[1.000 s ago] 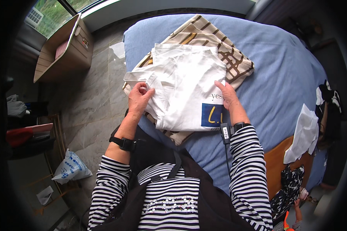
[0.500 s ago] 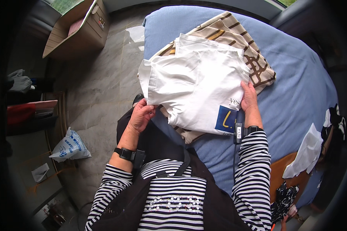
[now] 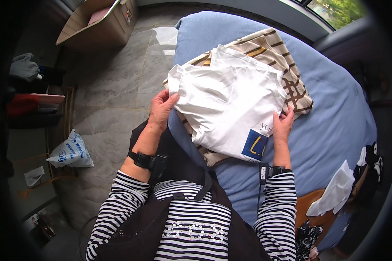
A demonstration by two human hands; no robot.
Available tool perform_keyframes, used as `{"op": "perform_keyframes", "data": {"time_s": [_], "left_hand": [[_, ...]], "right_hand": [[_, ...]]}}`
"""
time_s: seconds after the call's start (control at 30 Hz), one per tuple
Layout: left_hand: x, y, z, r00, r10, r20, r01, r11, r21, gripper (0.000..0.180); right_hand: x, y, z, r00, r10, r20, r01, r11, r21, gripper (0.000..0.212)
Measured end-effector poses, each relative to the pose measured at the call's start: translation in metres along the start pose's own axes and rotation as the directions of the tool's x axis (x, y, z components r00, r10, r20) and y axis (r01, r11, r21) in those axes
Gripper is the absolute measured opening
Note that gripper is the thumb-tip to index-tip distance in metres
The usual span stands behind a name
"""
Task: The person folds a white t-shirt and a patterned cloth on a bed, then places them into a beige plastic storage bin. The person repeats the folding and placing process for the same items.
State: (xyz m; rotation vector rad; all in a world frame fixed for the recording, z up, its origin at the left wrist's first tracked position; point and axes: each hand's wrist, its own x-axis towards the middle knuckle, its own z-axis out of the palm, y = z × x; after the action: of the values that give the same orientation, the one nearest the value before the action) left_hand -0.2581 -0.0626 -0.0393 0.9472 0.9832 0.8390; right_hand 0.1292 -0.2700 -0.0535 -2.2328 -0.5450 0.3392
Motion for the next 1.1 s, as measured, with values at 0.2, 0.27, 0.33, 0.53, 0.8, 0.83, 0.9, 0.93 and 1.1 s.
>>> {"op": "perform_keyframes", "data": {"time_s": [0.2, 0.27, 0.33, 0.53, 0.8, 0.83, 0.9, 0.93, 1.1], "left_hand": [[-0.032, 0.009, -0.021, 0.944, 0.198, 0.264, -0.265, 0.932, 0.249, 0.022], [-0.039, 0.015, -0.02, 0.873, 0.336, 0.355, -0.457, 0.818, 0.349, 0.023], [-0.042, 0.022, -0.014, 0.74, 0.437, 0.511, -0.658, 0.628, 0.415, 0.026], [-0.044, 0.036, -0.005, 0.594, 0.303, 0.745, -0.749, 0.548, 0.374, 0.023], [0.017, 0.015, -0.016, 0.927, 0.374, -0.018, -0.281, 0.728, 0.625, 0.04], [0.028, 0.013, -0.015, 0.962, 0.273, -0.009, -0.202, 0.732, 0.65, 0.043], [0.045, 0.009, -0.012, 0.997, 0.072, -0.001, -0.051, 0.712, 0.7, 0.048], [0.051, 0.007, -0.007, 1.0, -0.015, -0.004, 0.014, 0.81, 0.587, 0.046], [0.054, 0.006, 0.011, 0.985, 0.136, 0.105, -0.171, 0.832, 0.529, 0.016]], "right_hand": [[0.008, -0.1, 0.02, 0.647, -0.733, 0.21, 0.763, 0.62, -0.185, 0.062], [0.006, -0.132, 0.042, 0.559, -0.766, 0.318, 0.821, 0.566, -0.081, 0.062], [0.004, -0.158, 0.064, 0.5, -0.751, 0.431, 0.843, 0.537, -0.043, 0.067], [-0.002, -0.183, 0.1, 0.4, -0.657, 0.639, 0.909, 0.371, -0.187, 0.045], [-0.001, -0.161, 0.071, 0.348, -0.751, 0.562, 0.905, 0.425, 0.007, 0.024], [-0.002, -0.159, 0.069, 0.347, -0.753, 0.56, 0.899, 0.438, 0.031, 0.024], [-0.003, -0.157, 0.068, 0.348, -0.76, 0.548, 0.891, 0.45, 0.058, 0.025], [-0.004, -0.156, 0.069, 0.357, -0.76, 0.544, 0.881, 0.467, 0.073, 0.025], [-0.002, -0.156, 0.075, 0.385, -0.742, 0.549, 0.859, 0.506, 0.081, 0.025]]}}
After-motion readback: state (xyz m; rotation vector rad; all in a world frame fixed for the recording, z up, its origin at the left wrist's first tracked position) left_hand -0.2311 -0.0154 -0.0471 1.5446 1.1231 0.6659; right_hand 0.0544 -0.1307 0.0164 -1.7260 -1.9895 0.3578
